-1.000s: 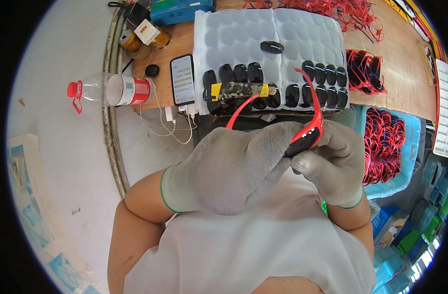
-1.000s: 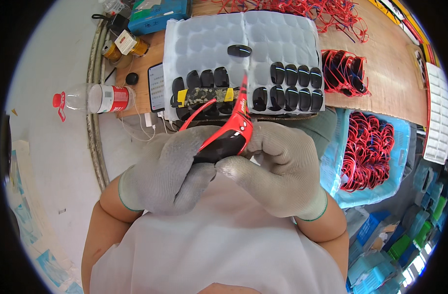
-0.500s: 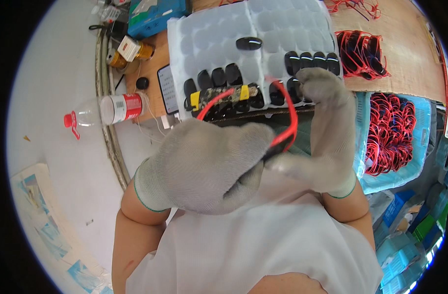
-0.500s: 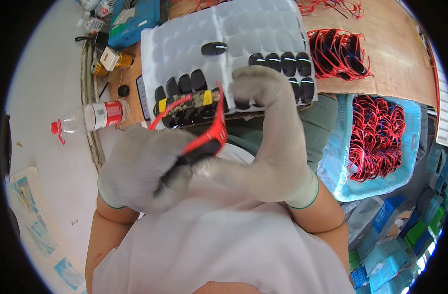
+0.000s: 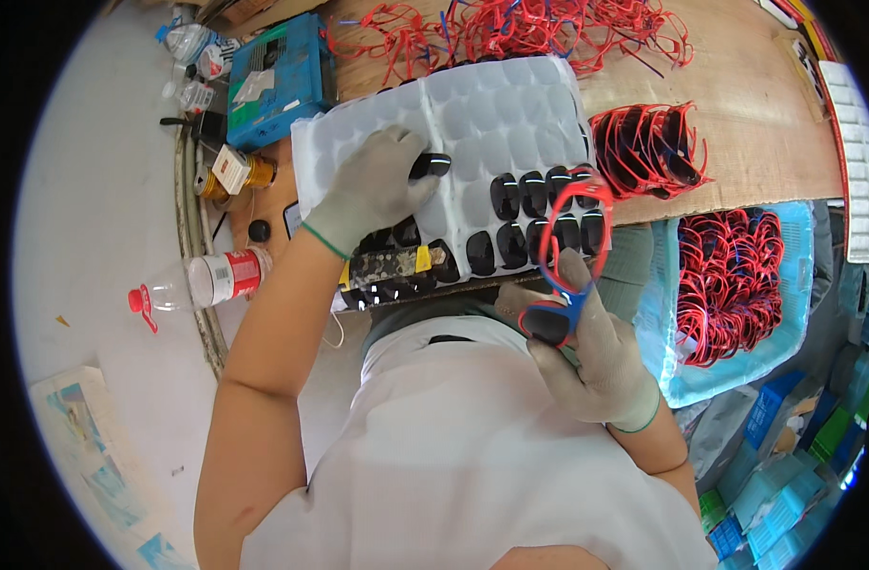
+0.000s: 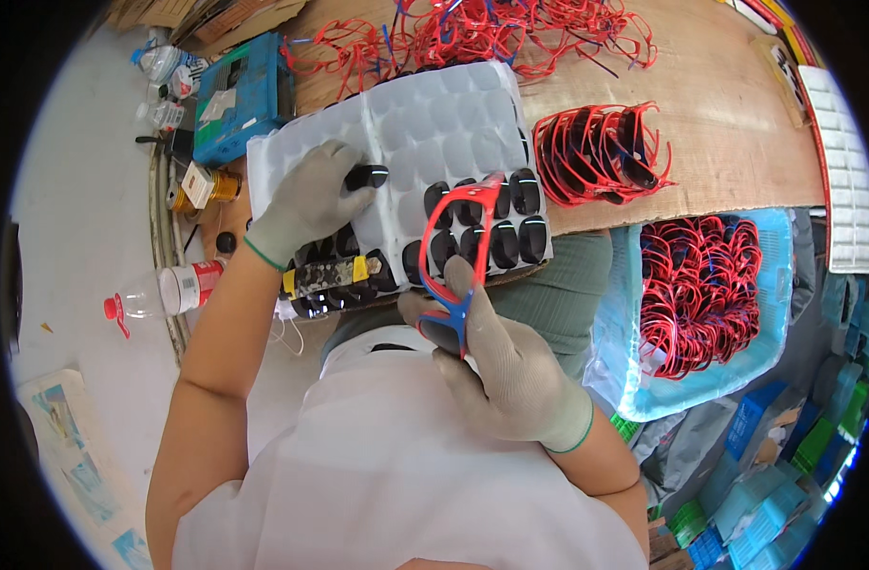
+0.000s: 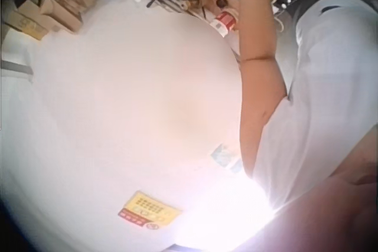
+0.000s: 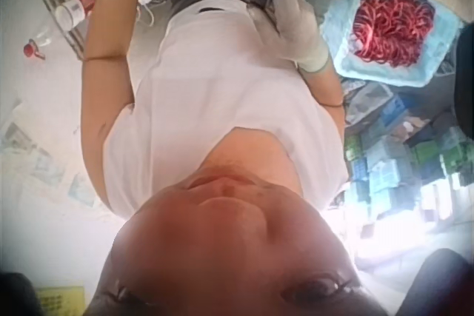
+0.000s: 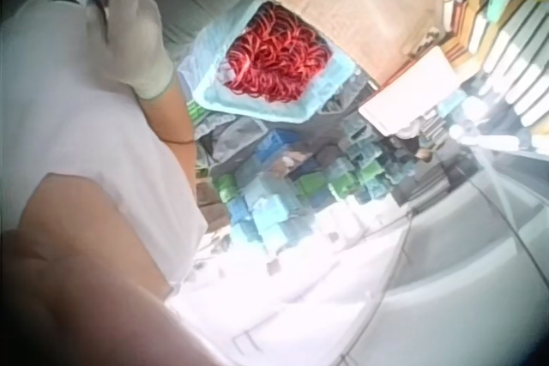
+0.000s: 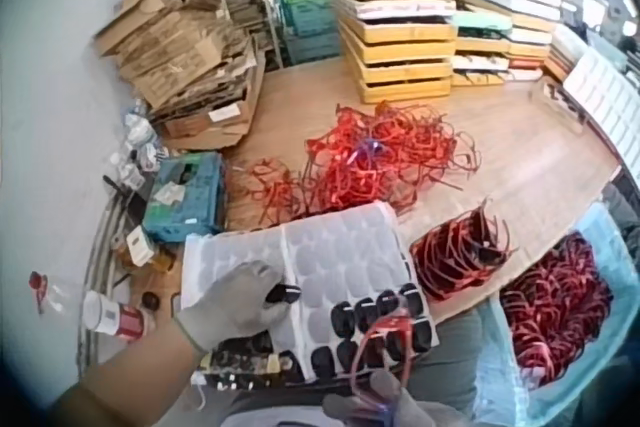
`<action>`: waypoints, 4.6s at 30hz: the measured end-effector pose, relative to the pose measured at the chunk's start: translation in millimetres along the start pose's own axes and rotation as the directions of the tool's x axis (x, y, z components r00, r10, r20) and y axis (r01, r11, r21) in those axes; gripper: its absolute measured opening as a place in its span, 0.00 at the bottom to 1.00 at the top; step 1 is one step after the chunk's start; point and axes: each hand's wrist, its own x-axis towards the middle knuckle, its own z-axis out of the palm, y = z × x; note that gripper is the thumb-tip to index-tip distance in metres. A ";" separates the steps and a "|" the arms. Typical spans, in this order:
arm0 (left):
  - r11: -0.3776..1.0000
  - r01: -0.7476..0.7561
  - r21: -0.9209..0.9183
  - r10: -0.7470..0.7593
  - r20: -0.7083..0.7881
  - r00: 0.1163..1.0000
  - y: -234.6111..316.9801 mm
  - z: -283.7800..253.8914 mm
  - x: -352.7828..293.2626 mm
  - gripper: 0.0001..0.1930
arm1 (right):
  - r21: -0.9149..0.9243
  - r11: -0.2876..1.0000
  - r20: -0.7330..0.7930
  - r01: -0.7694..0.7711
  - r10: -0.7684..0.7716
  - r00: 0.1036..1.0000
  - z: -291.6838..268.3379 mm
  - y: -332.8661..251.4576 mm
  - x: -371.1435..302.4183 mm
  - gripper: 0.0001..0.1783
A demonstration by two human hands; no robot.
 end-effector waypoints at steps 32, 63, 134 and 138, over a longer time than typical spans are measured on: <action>-0.552 0.314 -0.772 0.140 0.285 0.948 97.9 -24.6 -136.2 0.11 | 0.276 0.942 0.096 -0.192 0.171 0.981 47.0 -35.1 -2.9 0.05; 0.111 0.119 -0.987 -0.086 0.110 0.990 117.7 -47.4 -145.0 0.13 | -0.005 0.981 -0.190 -0.193 0.189 0.963 57.0 -47.4 4.1 0.04; 0.716 -0.111 -0.689 0.111 -0.045 0.993 109.7 -74.6 -155.6 0.17 | 0.561 0.704 0.108 -0.435 0.459 0.882 55.7 -45.5 16.3 0.06; 0.795 -0.145 -0.589 0.054 -0.169 0.984 117.9 -62.4 -158.1 0.16 | 0.481 0.736 0.126 -0.476 0.480 0.868 52.5 -53.5 23.6 0.05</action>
